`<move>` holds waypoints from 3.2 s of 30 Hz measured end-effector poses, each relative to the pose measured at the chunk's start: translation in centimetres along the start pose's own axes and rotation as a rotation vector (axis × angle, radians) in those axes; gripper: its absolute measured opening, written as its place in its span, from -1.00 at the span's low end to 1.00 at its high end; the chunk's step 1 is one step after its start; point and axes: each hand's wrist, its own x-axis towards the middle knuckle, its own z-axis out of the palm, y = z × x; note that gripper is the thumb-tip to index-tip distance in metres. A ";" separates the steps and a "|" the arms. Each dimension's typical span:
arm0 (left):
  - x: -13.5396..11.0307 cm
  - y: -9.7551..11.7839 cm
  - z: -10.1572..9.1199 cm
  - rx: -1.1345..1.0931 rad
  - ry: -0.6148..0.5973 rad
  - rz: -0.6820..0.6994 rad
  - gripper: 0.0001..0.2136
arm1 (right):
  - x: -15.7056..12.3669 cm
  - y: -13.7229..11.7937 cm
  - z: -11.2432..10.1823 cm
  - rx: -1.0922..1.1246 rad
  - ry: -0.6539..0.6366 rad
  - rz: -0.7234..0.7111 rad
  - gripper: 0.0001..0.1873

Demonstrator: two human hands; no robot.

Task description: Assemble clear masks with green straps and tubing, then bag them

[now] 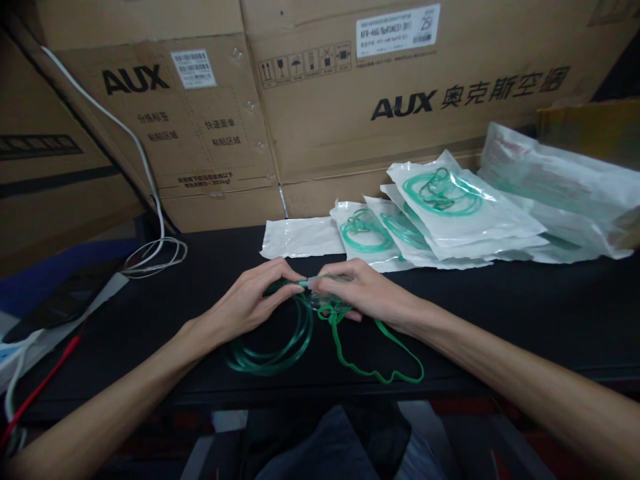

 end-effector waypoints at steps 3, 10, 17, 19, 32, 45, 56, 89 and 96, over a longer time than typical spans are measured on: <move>-0.1 0.1 -0.1 0.063 -0.025 0.038 -0.85 | 0.1 0.1 0.0 -0.002 -0.006 0.013 -0.69; -0.1 0.4 -0.3 0.090 -0.065 0.042 -0.80 | 0.0 0.0 -0.1 -0.218 0.016 -0.076 -0.63; 0.0 0.6 -0.3 0.036 -0.091 -0.005 -0.77 | -0.1 0.2 0.6 -0.550 0.078 -0.342 -0.73; 0.0 0.7 -0.3 0.020 -0.127 -0.044 -0.76 | -0.1 0.5 0.9 -0.688 0.105 -0.442 -0.74; 0.2 0.8 -3.3 0.057 -0.209 -0.145 -0.68 | 0.0 -0.4 0.5 -0.690 0.076 -0.400 -0.84; 0.0 0.7 -3.6 0.148 -0.463 -0.312 -0.91 | 0.4 0.4 -0.9 -0.418 0.027 -0.328 -0.57; -0.1 -0.7 -2.7 0.383 -0.282 -0.114 -0.79 | 0.6 0.1 -1.2 -0.264 0.203 -0.244 -0.64; 4.2 2.8 1.6 -0.243 0.169 -0.521 -0.68 | 4.1 -1.3 1.5 0.858 0.406 -0.108 -0.58; 4.1 1.8 2.0 0.057 0.163 -0.482 -0.71 | 4.3 -0.8 1.3 0.776 0.472 -0.079 -0.61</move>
